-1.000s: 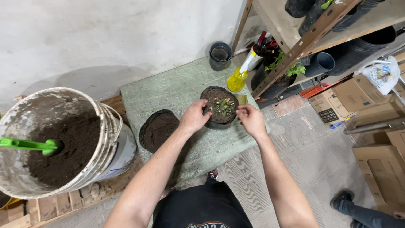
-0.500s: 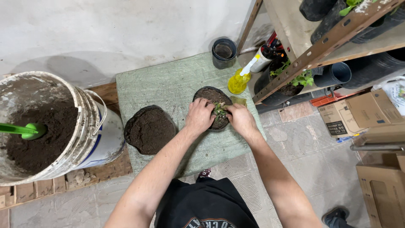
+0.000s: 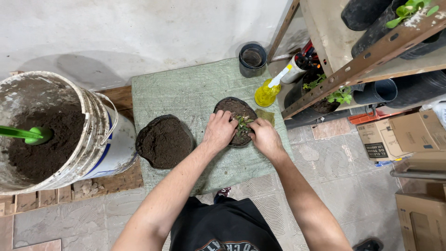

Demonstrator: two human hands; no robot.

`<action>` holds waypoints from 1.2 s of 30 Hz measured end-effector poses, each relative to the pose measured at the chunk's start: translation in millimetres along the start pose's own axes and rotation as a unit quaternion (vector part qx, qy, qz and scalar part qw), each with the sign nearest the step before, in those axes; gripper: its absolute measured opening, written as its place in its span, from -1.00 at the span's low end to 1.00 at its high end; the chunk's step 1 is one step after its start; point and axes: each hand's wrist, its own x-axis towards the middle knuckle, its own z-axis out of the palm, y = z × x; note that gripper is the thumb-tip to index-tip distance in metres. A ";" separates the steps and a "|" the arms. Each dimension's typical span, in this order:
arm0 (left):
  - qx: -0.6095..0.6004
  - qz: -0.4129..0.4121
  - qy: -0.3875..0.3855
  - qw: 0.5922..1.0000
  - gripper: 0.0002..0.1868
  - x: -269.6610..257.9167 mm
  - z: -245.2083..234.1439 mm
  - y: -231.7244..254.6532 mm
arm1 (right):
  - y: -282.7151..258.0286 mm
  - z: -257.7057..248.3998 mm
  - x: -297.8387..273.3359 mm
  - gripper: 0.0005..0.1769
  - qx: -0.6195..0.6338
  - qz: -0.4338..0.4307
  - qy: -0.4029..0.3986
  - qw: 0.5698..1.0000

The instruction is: The person picks up a small potted plant, removes it from its plastic container, and places it into a new, larger black planter bag. They then use a small green hand shovel to transfer soil from a large white bucket into the new planter bag around the base of the plant, occasionally using their hands to press and stabilize the soil.

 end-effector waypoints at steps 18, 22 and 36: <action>0.049 0.071 0.103 0.991 -0.70 5.1 -13.4 -3.8 | -4.0 -8.1 -2.5 -0.66 -0.036 0.005 0.006 0.999; 0.050 0.063 0.091 0.993 -0.71 4.3 -18.3 -4.3 | -1.6 -3.6 -6.1 -0.73 -0.082 -0.013 0.031 0.996; 0.076 0.104 0.096 0.987 -0.83 7.6 7.7 -15.7 | 3.2 10.9 -11.1 -0.79 -0.119 -0.042 0.134 0.983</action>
